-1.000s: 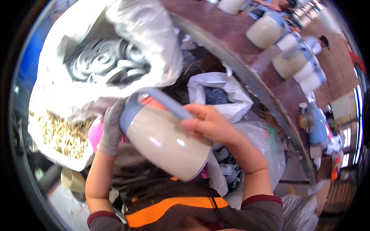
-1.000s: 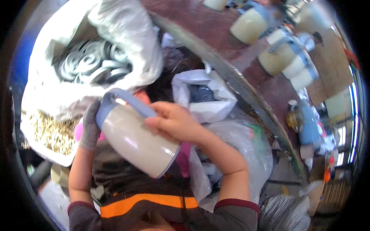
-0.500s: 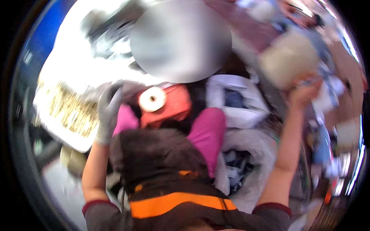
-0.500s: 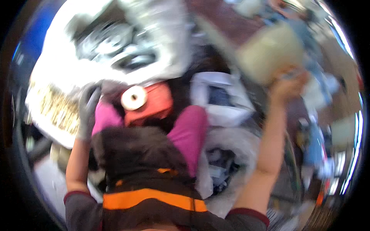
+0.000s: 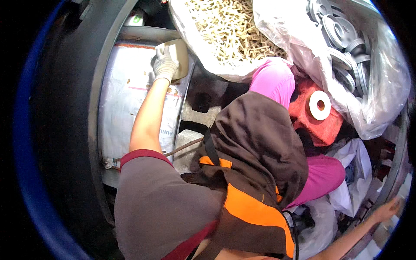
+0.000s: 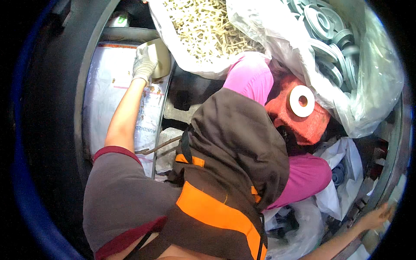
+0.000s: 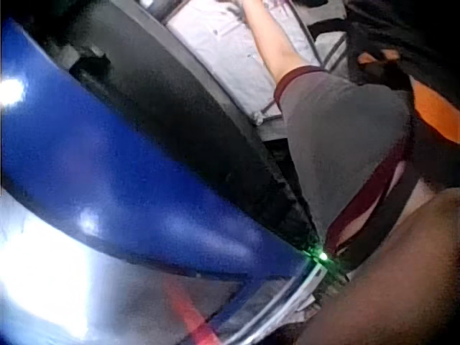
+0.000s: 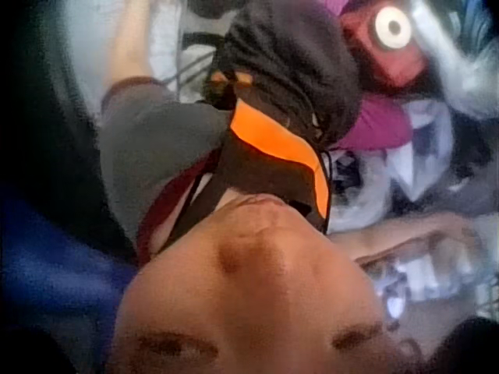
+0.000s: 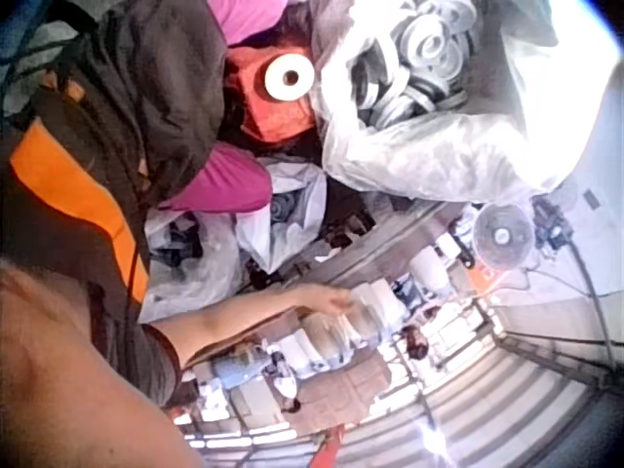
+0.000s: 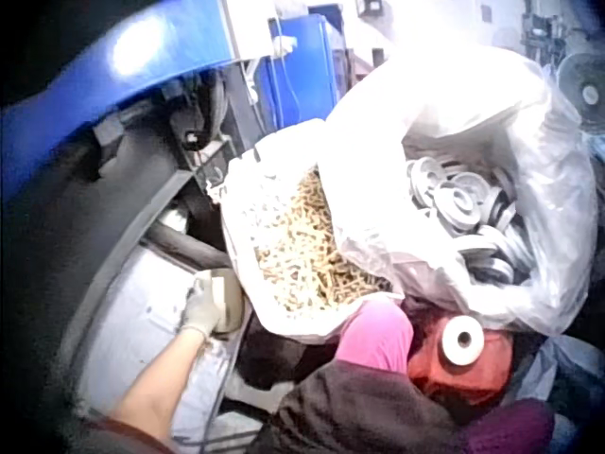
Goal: The person sits on the floor and assembles white electric kettles by hand. They pick up a kettle body, insert a grey circular filter into the opening, and then attach a grey lid with a handle. The person repeats this process for multiple units, placing the finished kettles on a nearby surface.
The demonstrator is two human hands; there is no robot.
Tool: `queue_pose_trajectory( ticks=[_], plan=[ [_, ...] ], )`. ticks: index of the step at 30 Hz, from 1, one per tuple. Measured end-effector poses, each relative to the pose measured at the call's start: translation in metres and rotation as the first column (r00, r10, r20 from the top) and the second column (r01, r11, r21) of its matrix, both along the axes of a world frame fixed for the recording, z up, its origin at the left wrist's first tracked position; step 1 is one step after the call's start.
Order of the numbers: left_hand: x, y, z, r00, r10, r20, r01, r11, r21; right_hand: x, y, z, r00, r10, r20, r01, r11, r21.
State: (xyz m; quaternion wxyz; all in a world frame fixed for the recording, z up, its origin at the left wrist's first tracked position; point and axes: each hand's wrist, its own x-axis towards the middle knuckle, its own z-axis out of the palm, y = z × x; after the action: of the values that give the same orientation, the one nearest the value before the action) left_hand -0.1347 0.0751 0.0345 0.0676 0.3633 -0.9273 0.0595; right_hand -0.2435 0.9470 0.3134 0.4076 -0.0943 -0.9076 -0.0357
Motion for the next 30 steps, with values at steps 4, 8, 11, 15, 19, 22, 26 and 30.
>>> queue_pose_trajectory(
  ticks=[4,8,11,15,19,22,26,30],
  plan=[
    [-0.028,-0.005,0.014,0.987,-0.065,0.15,0.039,0.984,0.172,-0.005,-0.068,-0.035,0.909,0.409,0.085,-0.4,0.91,-0.107],
    [0.007,-0.062,-0.02,0.999,-0.005,0.041,-0.007,0.963,0.268,0.001,-0.135,-0.055,0.809,0.578,0.11,-0.508,0.781,-0.365],
    [0.028,-0.074,0.007,0.873,0.378,-0.309,-0.289,0.91,0.296,0.008,-0.163,-0.075,0.793,0.569,0.218,-0.332,0.703,-0.629],
    [0.027,-0.009,0.132,0.732,-0.311,-0.607,0.335,0.939,-0.077,0.02,-0.261,-0.093,0.558,0.809,0.185,-0.151,0.317,-0.936],
    [0.015,0.124,0.24,0.306,-0.87,-0.386,0.742,0.472,-0.476,0.04,-0.375,-0.078,0.117,0.989,-0.09,0.146,-0.107,-0.984],
    [-0.001,0.2,0.269,0.015,-0.942,-0.336,0.896,0.162,-0.414,0.049,-0.41,-0.074,0.135,0.967,-0.215,0.197,-0.238,-0.951],
    [-0.018,0.242,0.258,-0.09,-0.865,-0.493,0.933,0.101,-0.347,0.052,-0.386,-0.107,0.348,0.906,-0.24,0.035,-0.269,-0.963],
    [-0.042,0.265,0.221,0.099,-0.546,-0.832,0.985,0.172,0.005,0.056,-0.338,-0.115,0.637,0.66,-0.398,0.07,-0.563,-0.823]
  ],
)
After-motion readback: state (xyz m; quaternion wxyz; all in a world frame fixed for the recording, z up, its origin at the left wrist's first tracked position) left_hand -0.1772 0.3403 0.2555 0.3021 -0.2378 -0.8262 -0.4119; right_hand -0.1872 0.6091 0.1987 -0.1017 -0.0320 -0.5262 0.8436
